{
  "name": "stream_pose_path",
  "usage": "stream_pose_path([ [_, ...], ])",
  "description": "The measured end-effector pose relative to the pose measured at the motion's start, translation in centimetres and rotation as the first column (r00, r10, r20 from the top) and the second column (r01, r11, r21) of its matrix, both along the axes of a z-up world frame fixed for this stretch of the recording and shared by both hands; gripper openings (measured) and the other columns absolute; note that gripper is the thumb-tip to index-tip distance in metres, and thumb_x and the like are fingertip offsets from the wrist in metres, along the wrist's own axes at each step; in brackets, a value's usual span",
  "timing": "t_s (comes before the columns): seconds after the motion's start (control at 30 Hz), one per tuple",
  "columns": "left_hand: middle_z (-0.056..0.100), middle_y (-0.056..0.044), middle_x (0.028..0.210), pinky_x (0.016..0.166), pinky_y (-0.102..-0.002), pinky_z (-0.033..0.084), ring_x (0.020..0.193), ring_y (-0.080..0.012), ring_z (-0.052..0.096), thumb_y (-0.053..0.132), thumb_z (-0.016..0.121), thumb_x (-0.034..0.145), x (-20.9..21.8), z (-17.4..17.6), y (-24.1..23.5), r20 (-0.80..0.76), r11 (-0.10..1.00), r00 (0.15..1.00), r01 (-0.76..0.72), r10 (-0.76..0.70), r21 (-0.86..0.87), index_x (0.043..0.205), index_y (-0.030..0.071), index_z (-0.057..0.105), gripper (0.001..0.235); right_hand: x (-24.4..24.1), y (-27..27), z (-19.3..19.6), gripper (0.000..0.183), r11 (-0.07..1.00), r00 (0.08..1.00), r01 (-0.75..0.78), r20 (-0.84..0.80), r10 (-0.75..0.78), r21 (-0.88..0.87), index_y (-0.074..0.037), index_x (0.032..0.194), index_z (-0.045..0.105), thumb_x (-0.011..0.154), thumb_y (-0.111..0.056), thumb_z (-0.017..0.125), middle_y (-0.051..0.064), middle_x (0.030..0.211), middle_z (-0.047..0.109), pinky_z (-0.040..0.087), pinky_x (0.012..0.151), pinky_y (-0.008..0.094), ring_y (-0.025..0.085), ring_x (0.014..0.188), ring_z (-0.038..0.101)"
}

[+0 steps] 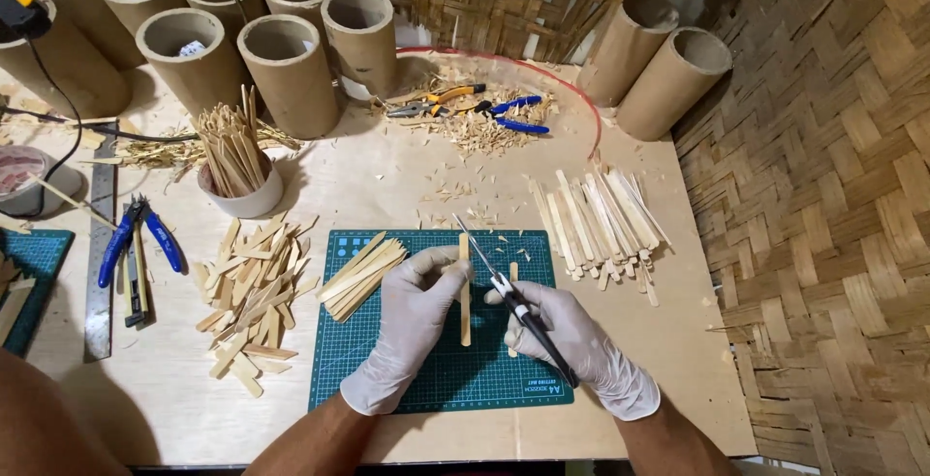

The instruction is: Cutting thin wooden strips to a specific length using snips on a cutting mat in a workshop environment.

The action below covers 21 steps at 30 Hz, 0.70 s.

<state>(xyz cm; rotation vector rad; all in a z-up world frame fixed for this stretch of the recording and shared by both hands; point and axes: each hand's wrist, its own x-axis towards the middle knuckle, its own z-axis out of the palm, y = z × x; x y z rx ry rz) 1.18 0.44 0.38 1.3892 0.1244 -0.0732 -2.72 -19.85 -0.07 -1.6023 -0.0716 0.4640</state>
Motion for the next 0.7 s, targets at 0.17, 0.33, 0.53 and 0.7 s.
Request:
stream_pose_path([
  [0.17,0.076,-0.008,0.075,0.061,-0.025,0.057,0.065,-0.0111,0.066,0.010,0.078,0.085,0.0,-0.2,0.0,0.003,0.999,1.000,0.018,-0.018,0.035,0.099,0.001,0.081,0.017,0.0,0.9,2.4,0.050,0.995,0.992,0.013,-0.120,-0.025,-0.100,-0.003,0.125,0.068,0.078,-0.017,0.077,0.008,0.072,0.064,0.051,0.059,0.025,0.014,0.063,0.063],
  [0.33,0.078,-0.003,0.083,0.071,-0.023,0.058,0.073,-0.0091,0.066,0.012,0.077,0.085,-0.3,-0.3,-0.3,-0.044,0.997,0.998,0.040,-0.037,0.067,0.096,0.003,0.082,0.015,-0.1,1.2,3.7,0.049,0.983,0.973,0.046,-0.215,-0.084,-0.177,-0.007,0.125,0.070,0.077,-0.012,0.071,0.006,0.077,0.058,0.064,0.071,0.029,0.019,0.080,0.073],
  [0.53,0.078,-0.005,0.082,0.068,-0.024,0.059,0.072,-0.0104,0.068,0.013,0.075,0.085,-0.4,-0.4,-0.3,-0.039,0.996,0.997,0.072,-0.070,0.051,0.098,0.002,0.082,0.018,-0.2,1.5,4.2,0.039,0.983,0.972,0.069,-0.209,-0.105,-0.172,-0.007,0.119,0.073,0.080,-0.011,0.076,-0.002,0.068,0.038,0.050,0.059,0.023,0.010,0.063,0.052],
  [0.7,0.078,-0.004,0.083,0.069,-0.024,0.058,0.072,-0.0102,0.067,0.011,0.077,0.084,-0.3,-0.9,-0.4,-0.012,0.995,0.998,0.069,-0.068,0.066,0.090,0.002,0.081,0.012,-0.2,1.7,4.7,0.034,0.972,0.973,0.067,-0.199,-0.113,-0.227,-0.007,0.113,0.074,0.080,-0.016,0.079,-0.004,0.062,0.039,0.041,0.053,0.023,0.010,0.057,0.047],
])
